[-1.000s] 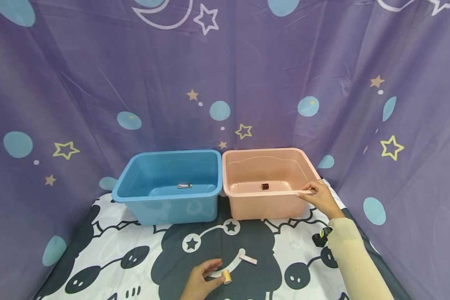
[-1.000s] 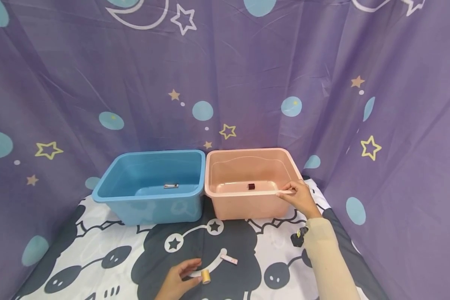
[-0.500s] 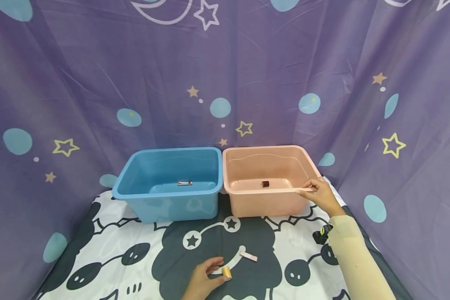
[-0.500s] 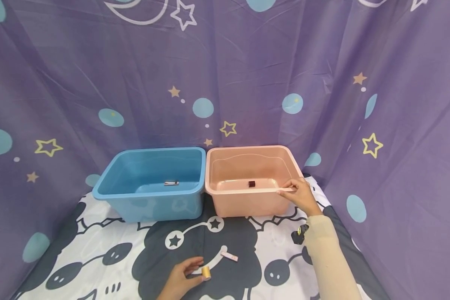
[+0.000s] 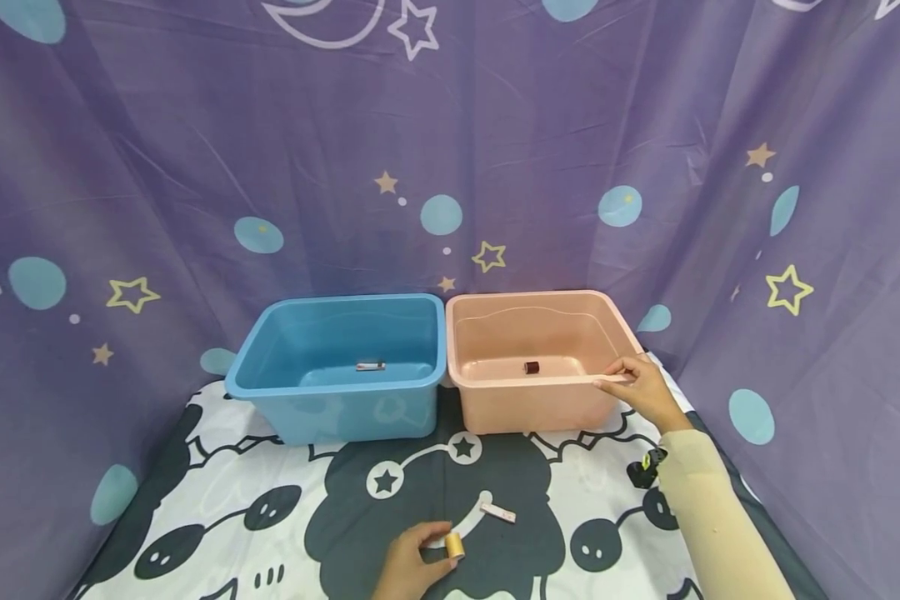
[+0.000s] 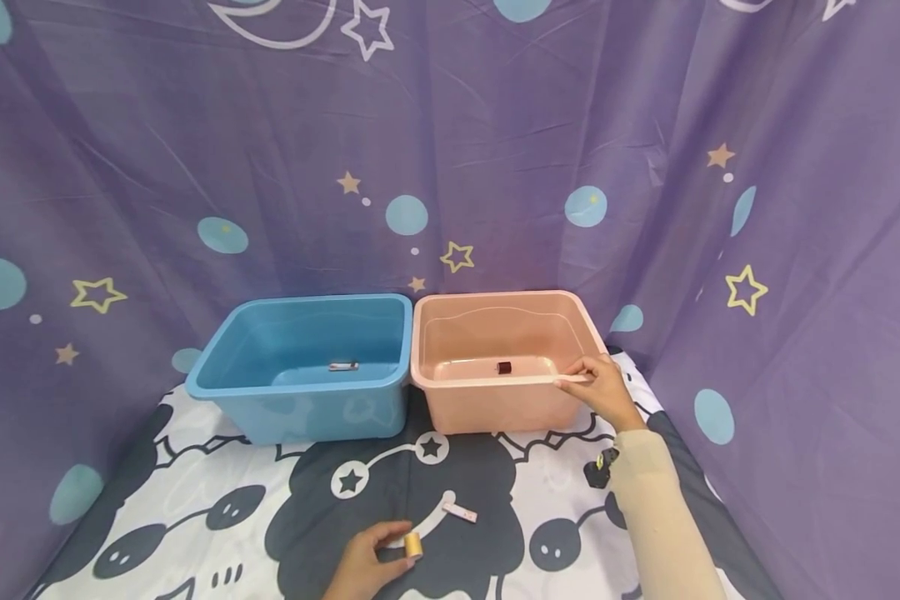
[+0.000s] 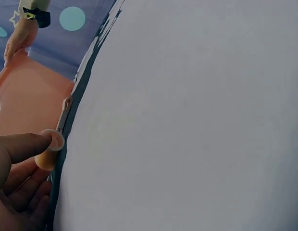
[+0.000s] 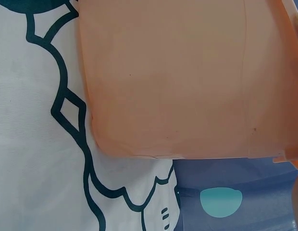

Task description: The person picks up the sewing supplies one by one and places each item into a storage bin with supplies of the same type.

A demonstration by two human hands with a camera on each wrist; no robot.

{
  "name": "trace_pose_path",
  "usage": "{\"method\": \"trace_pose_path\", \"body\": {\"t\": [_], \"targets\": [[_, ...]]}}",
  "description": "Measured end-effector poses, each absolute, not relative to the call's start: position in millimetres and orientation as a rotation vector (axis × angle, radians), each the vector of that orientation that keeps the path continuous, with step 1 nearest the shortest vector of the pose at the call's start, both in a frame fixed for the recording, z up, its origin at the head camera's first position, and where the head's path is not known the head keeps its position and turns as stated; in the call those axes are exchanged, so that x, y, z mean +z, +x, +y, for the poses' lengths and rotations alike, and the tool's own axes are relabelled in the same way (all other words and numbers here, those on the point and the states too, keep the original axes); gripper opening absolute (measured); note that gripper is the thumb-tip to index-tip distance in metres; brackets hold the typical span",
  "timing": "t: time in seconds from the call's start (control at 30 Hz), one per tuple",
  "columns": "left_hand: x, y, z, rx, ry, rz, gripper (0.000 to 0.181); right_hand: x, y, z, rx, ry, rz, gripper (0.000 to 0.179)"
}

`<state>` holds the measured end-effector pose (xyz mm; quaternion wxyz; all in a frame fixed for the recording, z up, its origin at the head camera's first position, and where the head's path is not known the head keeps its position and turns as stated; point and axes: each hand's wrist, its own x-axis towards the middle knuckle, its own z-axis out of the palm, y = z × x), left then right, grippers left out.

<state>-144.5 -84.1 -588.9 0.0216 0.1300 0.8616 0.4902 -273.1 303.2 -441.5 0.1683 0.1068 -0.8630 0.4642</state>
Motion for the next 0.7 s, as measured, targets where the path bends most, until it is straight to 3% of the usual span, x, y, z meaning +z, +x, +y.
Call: {"method": "trace_pose_path", "body": {"t": [0.3,0.7], "targets": [[-593.0,-145.7,-83.9,1.457,0.414,2.715,0.037,-467.0,-288.4,317.3,1.31,0.287,-2.474,0.019],[-590.8,-147.8,-87.2,1.493,0.445,2.678,0.036,-466.0,-288.4,315.1,1.289,0.28,-2.476,0.017]]}}
